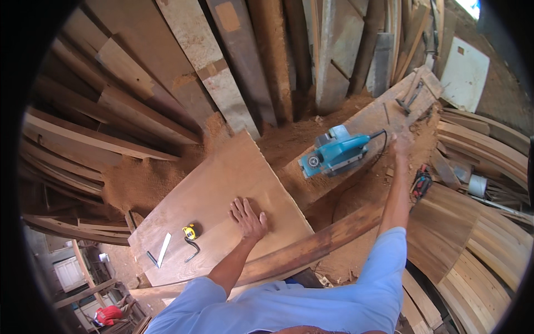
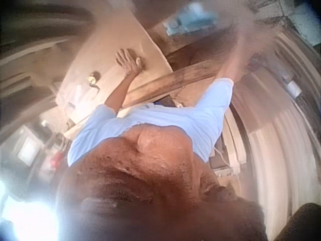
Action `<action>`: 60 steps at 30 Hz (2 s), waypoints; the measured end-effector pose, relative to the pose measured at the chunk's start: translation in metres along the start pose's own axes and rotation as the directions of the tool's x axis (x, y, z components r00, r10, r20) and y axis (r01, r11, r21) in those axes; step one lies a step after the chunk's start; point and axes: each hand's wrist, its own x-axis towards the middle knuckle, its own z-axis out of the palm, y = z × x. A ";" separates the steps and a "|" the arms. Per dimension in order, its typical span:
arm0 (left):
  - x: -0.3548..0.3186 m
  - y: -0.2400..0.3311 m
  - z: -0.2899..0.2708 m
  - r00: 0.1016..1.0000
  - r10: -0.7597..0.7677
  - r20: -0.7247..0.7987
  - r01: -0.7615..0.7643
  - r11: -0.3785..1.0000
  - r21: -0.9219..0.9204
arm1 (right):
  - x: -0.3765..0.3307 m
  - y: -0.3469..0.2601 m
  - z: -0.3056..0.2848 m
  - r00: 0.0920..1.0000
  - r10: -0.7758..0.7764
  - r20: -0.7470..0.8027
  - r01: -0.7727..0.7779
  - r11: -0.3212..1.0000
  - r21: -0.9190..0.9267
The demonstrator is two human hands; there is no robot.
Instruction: The person measures and marks a piece of wood using a tape measure and a pencil, then checks the alignment of a wooden board against a larger panel on a workbench while using a hammer to position it.
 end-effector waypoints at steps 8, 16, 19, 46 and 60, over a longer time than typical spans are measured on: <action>0.007 0.002 0.005 0.998 0.055 0.033 -0.056 0.998 0.023 | 0.089 0.027 0.047 0.952 0.235 0.195 -0.218 0.970 -0.105; 0.008 -0.005 0.013 0.984 0.167 -0.055 -0.167 0.986 0.021 | 0.131 0.032 0.061 0.946 0.190 0.262 -0.136 0.968 -0.211; 0.008 -0.005 0.010 0.984 0.168 -0.054 -0.167 0.986 0.020 | 0.137 0.024 0.049 0.905 0.199 0.375 -0.110 0.963 -0.247; -0.001 -0.002 -0.015 0.993 0.001 0.117 0.009 0.997 -0.081 | -0.040 -0.056 -0.126 0.905 0.391 -0.168 -0.317 0.882 0.349; -0.001 -0.045 -0.039 0.956 0.263 0.134 -0.139 0.802 -0.581 | -0.244 -0.230 -0.294 0.983 0.058 0.175 -0.185 0.316 0.931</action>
